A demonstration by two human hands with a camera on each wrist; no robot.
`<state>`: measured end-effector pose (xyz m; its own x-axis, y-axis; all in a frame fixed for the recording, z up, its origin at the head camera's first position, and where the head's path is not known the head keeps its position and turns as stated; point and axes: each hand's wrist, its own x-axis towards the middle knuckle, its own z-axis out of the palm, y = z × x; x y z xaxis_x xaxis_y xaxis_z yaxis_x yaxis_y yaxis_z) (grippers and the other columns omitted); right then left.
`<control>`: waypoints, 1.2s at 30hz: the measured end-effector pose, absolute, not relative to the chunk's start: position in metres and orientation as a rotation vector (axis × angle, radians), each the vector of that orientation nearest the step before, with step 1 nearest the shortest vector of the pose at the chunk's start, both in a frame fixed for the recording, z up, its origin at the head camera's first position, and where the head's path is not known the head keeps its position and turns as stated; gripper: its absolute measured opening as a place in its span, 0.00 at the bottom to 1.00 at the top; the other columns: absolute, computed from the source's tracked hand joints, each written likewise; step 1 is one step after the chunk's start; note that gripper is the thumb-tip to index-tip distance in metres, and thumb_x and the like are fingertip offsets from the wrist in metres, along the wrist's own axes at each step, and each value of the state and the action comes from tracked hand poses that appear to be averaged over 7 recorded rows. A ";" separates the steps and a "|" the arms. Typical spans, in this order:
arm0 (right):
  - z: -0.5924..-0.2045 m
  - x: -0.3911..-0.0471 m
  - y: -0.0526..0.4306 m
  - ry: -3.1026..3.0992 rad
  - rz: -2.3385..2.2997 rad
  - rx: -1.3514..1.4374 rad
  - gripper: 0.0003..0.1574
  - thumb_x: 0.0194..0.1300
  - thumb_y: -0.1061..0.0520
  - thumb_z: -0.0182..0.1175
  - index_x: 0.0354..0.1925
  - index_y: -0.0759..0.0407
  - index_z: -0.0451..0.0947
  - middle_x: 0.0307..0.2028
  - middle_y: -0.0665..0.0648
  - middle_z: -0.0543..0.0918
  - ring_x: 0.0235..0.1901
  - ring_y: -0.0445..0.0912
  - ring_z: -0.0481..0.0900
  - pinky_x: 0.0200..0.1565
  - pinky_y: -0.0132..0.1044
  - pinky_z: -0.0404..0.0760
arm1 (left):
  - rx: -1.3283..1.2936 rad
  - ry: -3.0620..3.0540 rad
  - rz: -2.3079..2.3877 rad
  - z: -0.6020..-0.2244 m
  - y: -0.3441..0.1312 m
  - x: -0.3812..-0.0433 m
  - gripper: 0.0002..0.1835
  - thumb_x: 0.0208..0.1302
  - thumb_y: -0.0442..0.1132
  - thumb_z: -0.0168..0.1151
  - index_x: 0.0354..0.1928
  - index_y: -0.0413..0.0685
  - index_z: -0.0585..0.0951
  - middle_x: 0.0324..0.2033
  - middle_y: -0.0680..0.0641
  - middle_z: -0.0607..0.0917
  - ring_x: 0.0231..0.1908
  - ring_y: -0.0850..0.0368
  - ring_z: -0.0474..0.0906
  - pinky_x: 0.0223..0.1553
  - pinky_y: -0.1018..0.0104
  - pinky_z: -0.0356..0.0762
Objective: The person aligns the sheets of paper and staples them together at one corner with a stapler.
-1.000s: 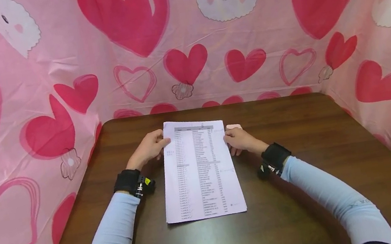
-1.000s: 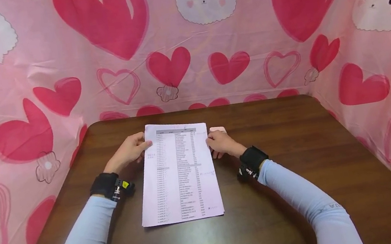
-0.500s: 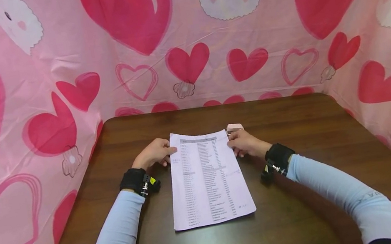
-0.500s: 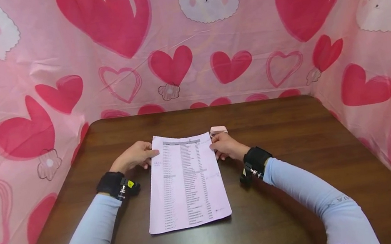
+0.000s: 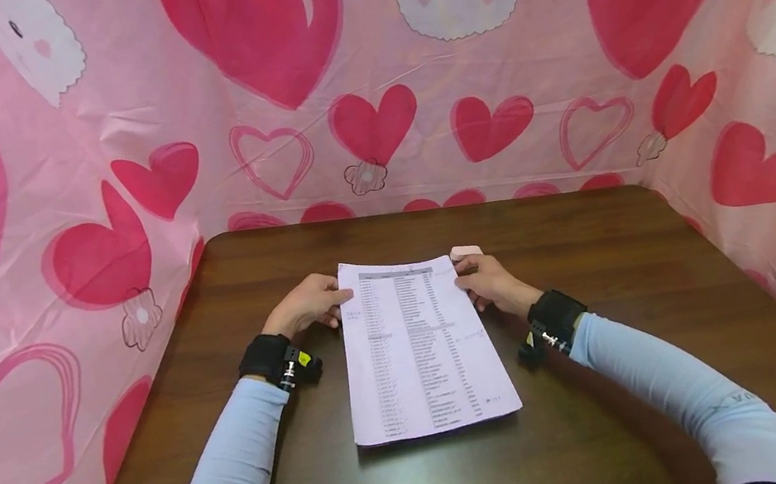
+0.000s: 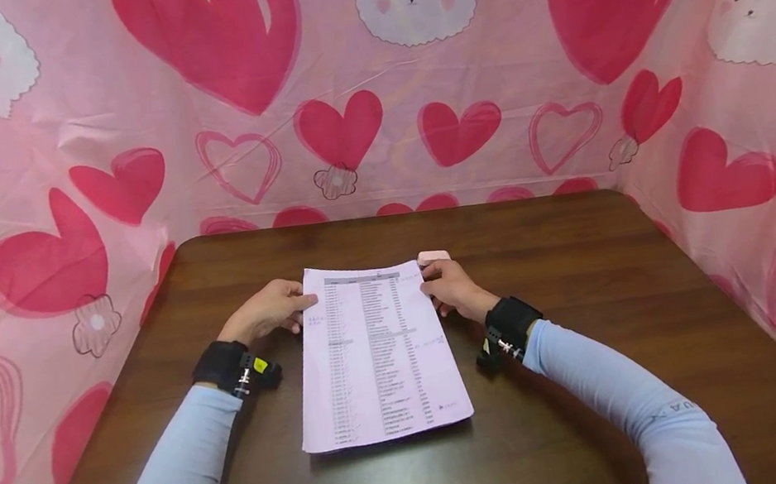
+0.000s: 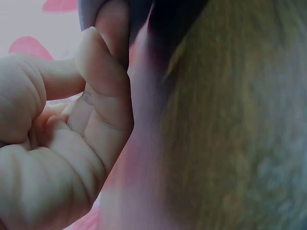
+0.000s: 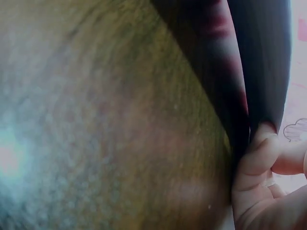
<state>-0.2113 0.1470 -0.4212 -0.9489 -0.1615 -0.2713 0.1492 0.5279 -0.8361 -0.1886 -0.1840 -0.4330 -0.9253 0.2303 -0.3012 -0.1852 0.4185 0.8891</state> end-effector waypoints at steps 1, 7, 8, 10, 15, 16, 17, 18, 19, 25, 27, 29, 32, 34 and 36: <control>-0.421 -0.211 0.148 2.450 -1.391 -0.005 0.24 0.68 0.59 0.57 0.60 0.62 0.68 0.40 0.64 0.79 0.20 0.47 0.75 0.20 0.33 0.72 | 0.036 2.296 1.517 -0.432 -0.184 -0.188 0.16 0.68 0.42 0.62 0.51 0.38 0.77 0.34 0.42 0.82 0.23 0.55 0.77 0.27 0.68 0.80; -0.422 -0.212 0.152 2.431 -1.410 0.032 0.23 0.69 0.60 0.56 0.60 0.62 0.69 0.38 0.62 0.79 0.19 0.46 0.74 0.19 0.33 0.72 | 0.036 2.266 1.547 -0.432 -0.179 -0.187 0.17 0.68 0.42 0.62 0.51 0.37 0.78 0.33 0.42 0.82 0.23 0.54 0.77 0.28 0.67 0.81; -0.422 -0.212 0.153 2.428 -1.416 0.042 0.23 0.68 0.60 0.57 0.60 0.62 0.69 0.38 0.62 0.79 0.19 0.46 0.73 0.19 0.33 0.72 | 0.039 2.260 1.553 -0.432 -0.178 -0.187 0.17 0.68 0.42 0.62 0.51 0.37 0.78 0.33 0.42 0.82 0.23 0.54 0.77 0.28 0.67 0.81; -0.423 -0.213 0.154 2.418 -1.428 0.063 0.22 0.68 0.60 0.57 0.59 0.62 0.69 0.37 0.61 0.79 0.19 0.46 0.73 0.19 0.33 0.71 | 0.048 2.253 1.557 -0.433 -0.177 -0.188 0.17 0.68 0.42 0.62 0.51 0.37 0.78 0.32 0.42 0.82 0.24 0.54 0.77 0.29 0.66 0.82; -0.425 -0.213 0.156 2.353 -1.476 0.100 0.22 0.69 0.60 0.56 0.60 0.60 0.67 0.40 0.62 0.79 0.22 0.47 0.76 0.21 0.33 0.72 | 0.026 2.215 1.595 -0.429 -0.175 -0.188 0.17 0.68 0.42 0.61 0.52 0.38 0.78 0.32 0.42 0.83 0.24 0.53 0.79 0.30 0.65 0.83; -0.426 -0.214 0.157 2.340 -1.490 0.099 0.22 0.69 0.60 0.56 0.60 0.59 0.66 0.42 0.62 0.79 0.24 0.47 0.77 0.22 0.33 0.73 | 0.014 2.204 1.611 -0.427 -0.175 -0.188 0.17 0.68 0.42 0.61 0.52 0.38 0.78 0.33 0.42 0.83 0.25 0.53 0.79 0.30 0.65 0.83; -0.426 -0.214 0.157 2.325 -1.511 0.100 0.22 0.69 0.60 0.56 0.60 0.59 0.66 0.43 0.62 0.79 0.25 0.47 0.78 0.23 0.33 0.75 | 0.009 2.194 1.628 -0.425 -0.175 -0.188 0.17 0.68 0.42 0.62 0.53 0.38 0.78 0.34 0.42 0.83 0.25 0.53 0.79 0.30 0.65 0.83; -0.427 -0.214 0.158 2.311 -1.533 0.099 0.22 0.69 0.61 0.56 0.59 0.59 0.66 0.44 0.62 0.79 0.26 0.47 0.79 0.25 0.34 0.76 | 0.008 2.183 1.646 -0.423 -0.175 -0.188 0.17 0.68 0.42 0.62 0.53 0.38 0.78 0.34 0.41 0.84 0.26 0.53 0.80 0.31 0.65 0.83; -0.428 -0.214 0.159 2.292 -1.562 0.102 0.21 0.69 0.61 0.55 0.59 0.59 0.66 0.45 0.62 0.78 0.27 0.47 0.80 0.26 0.34 0.77 | 0.011 2.174 1.660 -0.421 -0.175 -0.188 0.18 0.68 0.42 0.62 0.54 0.38 0.78 0.35 0.41 0.84 0.26 0.52 0.80 0.31 0.65 0.84; -0.428 -0.215 0.161 2.184 -1.699 0.119 0.12 0.69 0.62 0.56 0.50 0.62 0.70 0.38 0.58 0.79 0.27 0.45 0.80 0.27 0.34 0.78 | 0.039 2.118 1.755 -0.411 -0.173 -0.187 0.19 0.69 0.41 0.61 0.56 0.37 0.77 0.36 0.42 0.84 0.25 0.53 0.80 0.30 0.65 0.84; -0.428 -0.214 0.162 2.152 -1.724 0.118 0.11 0.69 0.62 0.56 0.49 0.63 0.71 0.36 0.56 0.79 0.26 0.44 0.80 0.27 0.33 0.77 | 0.039 2.108 1.773 -0.411 -0.173 -0.185 0.19 0.69 0.40 0.60 0.56 0.36 0.76 0.36 0.42 0.84 0.25 0.54 0.80 0.29 0.65 0.83; -0.428 -0.214 0.163 2.128 -1.730 0.124 0.11 0.69 0.62 0.56 0.48 0.64 0.71 0.35 0.55 0.79 0.27 0.44 0.80 0.27 0.33 0.77 | 0.032 2.105 1.770 -0.411 -0.172 -0.184 0.19 0.69 0.40 0.60 0.57 0.36 0.76 0.35 0.43 0.84 0.25 0.54 0.80 0.29 0.66 0.83; -0.427 -0.213 0.164 2.111 -1.723 0.142 0.11 0.69 0.61 0.56 0.48 0.63 0.72 0.35 0.55 0.80 0.27 0.45 0.80 0.28 0.33 0.79 | 0.017 2.079 1.774 -0.413 -0.172 -0.184 0.19 0.69 0.41 0.60 0.57 0.37 0.76 0.35 0.43 0.84 0.25 0.54 0.80 0.29 0.65 0.83; -0.426 -0.212 0.166 2.100 -1.725 0.141 0.10 0.70 0.62 0.55 0.48 0.63 0.71 0.35 0.56 0.80 0.27 0.45 0.81 0.28 0.34 0.80 | 0.016 2.065 1.779 -0.414 -0.171 -0.185 0.19 0.69 0.41 0.60 0.57 0.37 0.76 0.34 0.44 0.84 0.24 0.54 0.80 0.30 0.65 0.83; -0.425 -0.212 0.167 2.093 -1.741 0.133 0.09 0.70 0.62 0.55 0.47 0.64 0.72 0.34 0.55 0.80 0.27 0.45 0.81 0.28 0.34 0.80 | 0.023 2.062 1.787 -0.414 -0.171 -0.185 0.19 0.69 0.41 0.60 0.57 0.37 0.76 0.33 0.44 0.84 0.24 0.54 0.80 0.29 0.65 0.83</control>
